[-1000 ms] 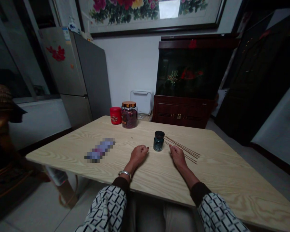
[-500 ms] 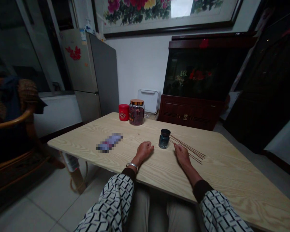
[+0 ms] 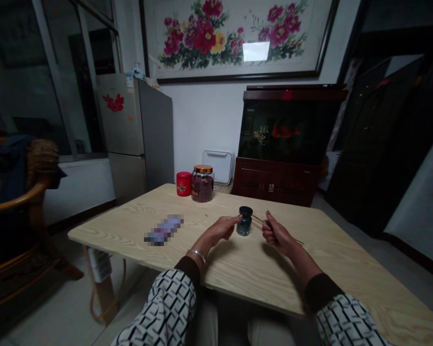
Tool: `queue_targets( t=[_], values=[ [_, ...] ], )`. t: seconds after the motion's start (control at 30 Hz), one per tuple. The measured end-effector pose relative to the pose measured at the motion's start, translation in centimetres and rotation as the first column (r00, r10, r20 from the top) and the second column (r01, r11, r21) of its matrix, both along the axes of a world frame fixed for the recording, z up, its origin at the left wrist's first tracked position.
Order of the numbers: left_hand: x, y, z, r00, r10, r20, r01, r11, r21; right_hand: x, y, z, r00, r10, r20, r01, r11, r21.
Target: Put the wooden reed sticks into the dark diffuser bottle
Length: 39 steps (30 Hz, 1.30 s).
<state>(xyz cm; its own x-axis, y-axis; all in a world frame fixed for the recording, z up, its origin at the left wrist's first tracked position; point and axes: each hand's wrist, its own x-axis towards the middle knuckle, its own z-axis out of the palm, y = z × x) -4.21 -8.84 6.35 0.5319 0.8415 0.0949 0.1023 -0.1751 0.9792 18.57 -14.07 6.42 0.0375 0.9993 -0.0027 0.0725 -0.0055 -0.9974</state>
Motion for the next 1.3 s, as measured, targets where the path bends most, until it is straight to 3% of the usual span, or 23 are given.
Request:
queue_targets(
  t=[0.07, 0.17, 0.33, 0.4, 0.47, 0.57, 0.73, 0.8, 0.87, 1.1, 1.23, 1.3],
  values=[
    [-0.4, -0.1, 3.6, 0.938, -0.233, 0.256, 0.277, 0.949, -0.15, 0.4, -0.4, 3.5, 0.956, 0.216, -0.198, -0.209, 0.976, 0.056],
    [-0.9, 0.1, 9.4, 0.76, -0.418, 0.498, 0.535, 0.838, -0.111, 0.8, -0.9, 9.2, 0.837, 0.416, -0.355, -0.354, 0.907, 0.23],
    [-1.3, -0.6, 16.7, 0.594, -0.477, 0.647, 0.651, 0.758, -0.039, 0.9, -1.4, 17.4, 0.738, 0.576, -0.351, -0.418, 0.8, 0.431],
    [-1.2, -0.9, 18.4, 0.567, -0.464, 0.681, 0.654, 0.756, -0.03, 0.8, -1.4, 19.5, 0.708, 0.629, -0.321, -0.455, 0.754, 0.474],
    [-1.1, -1.0, 18.8, 0.559, -0.452, 0.695, 0.657, 0.752, -0.039, 0.6, -1.4, 20.3, 0.68, 0.671, -0.295, -0.493, 0.717, 0.493],
    [-0.6, -0.1, 16.8, 0.551, -0.468, 0.691, 0.69, 0.721, -0.063, 0.3, -0.8, 18.4, 0.652, 0.7, -0.291, -0.536, 0.698, 0.475],
    [0.1, 2.8, 9.0, 0.559, -0.436, 0.705, 0.724, 0.672, -0.158, 0.8, 1.3, 10.6, 0.629, 0.676, -0.384, -0.566, 0.737, 0.369],
    [0.2, 3.9, 6.8, 0.573, -0.413, 0.708, 0.722, 0.663, -0.198, 1.3, 2.2, 8.4, 0.636, 0.652, -0.413, -0.565, 0.758, 0.326],
    [0.4, 4.9, 5.9, 0.595, -0.388, 0.704, 0.708, 0.668, -0.229, 1.9, 3.0, 7.6, 0.652, 0.631, -0.42, -0.558, 0.775, 0.297],
    [1.4, 7.2, 5.6, 0.733, -0.301, 0.61, 0.573, 0.756, -0.316, 2.6, 4.3, 8.4, 0.783, 0.494, -0.378, -0.454, 0.869, 0.195],
    [1.0, 7.6, 3.4, 0.745, -0.268, 0.611, 0.535, 0.787, -0.307, 3.0, 5.1, 6.2, 0.841, 0.42, -0.341, -0.394, 0.908, 0.145],
    [0.7, 7.8, 2.0, 0.743, -0.218, 0.632, 0.484, 0.828, -0.283, 3.2, 5.6, 4.5, 0.924, 0.292, -0.248, -0.282, 0.956, 0.077]
  ],
)
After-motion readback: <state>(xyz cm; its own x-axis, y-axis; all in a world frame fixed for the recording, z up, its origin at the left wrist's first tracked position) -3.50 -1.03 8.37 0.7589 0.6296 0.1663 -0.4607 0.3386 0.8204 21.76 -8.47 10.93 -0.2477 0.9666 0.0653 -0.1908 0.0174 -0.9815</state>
